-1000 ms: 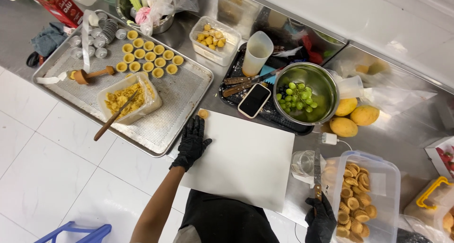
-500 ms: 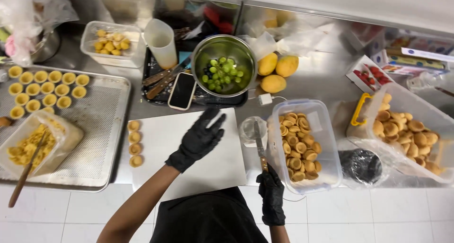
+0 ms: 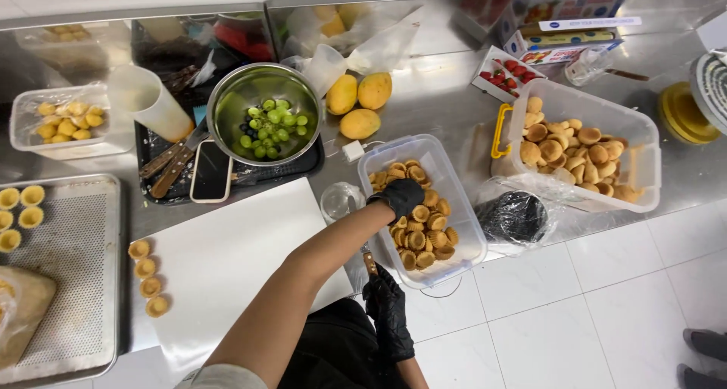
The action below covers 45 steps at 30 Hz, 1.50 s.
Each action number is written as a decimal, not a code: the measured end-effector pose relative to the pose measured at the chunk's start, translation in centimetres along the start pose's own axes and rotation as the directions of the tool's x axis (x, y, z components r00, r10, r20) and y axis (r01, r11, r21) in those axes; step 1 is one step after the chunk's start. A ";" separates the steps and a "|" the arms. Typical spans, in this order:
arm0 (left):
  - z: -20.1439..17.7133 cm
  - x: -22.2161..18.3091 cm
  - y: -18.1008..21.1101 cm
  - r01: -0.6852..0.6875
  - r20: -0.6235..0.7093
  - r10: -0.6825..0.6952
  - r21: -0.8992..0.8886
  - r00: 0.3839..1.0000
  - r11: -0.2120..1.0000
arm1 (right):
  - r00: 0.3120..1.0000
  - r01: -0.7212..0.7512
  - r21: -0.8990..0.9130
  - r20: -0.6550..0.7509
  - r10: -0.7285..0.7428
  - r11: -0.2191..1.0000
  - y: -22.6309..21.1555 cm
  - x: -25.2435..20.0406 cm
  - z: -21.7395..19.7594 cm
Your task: Fill small pastry shells with a cream or custard mixture using a knife or spatula.
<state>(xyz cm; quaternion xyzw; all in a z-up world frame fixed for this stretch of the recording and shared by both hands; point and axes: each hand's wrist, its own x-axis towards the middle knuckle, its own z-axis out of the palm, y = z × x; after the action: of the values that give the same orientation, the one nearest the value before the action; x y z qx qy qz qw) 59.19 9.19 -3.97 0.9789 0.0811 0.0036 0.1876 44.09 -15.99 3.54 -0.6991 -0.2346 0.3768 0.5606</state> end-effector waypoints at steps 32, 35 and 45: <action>-11.9 -24.8 -1.3 -0.102 0.332 -0.712 -0.865 0.618 -0.492 | 0.798 -0.575 0.639 0.577 0.177 0.511 -12.0 2.0 0.2; -11.0 -23.8 -1.3 -0.061 0.364 -0.717 -0.868 0.595 -0.492 | 0.868 -0.486 0.529 0.386 0.312 0.696 -12.5 1.4 0.9; -10.4 -23.9 -1.6 0.074 0.337 -0.690 -0.921 0.640 -0.382 | 0.923 -0.371 0.360 0.246 0.296 0.856 -10.1 1.0 1.0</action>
<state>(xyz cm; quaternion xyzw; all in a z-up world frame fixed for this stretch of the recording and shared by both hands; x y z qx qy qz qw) 34.98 10.63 5.65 0.3349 0.4404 0.1952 0.8098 44.88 -12.02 12.90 -0.5623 -0.0775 0.5704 0.5937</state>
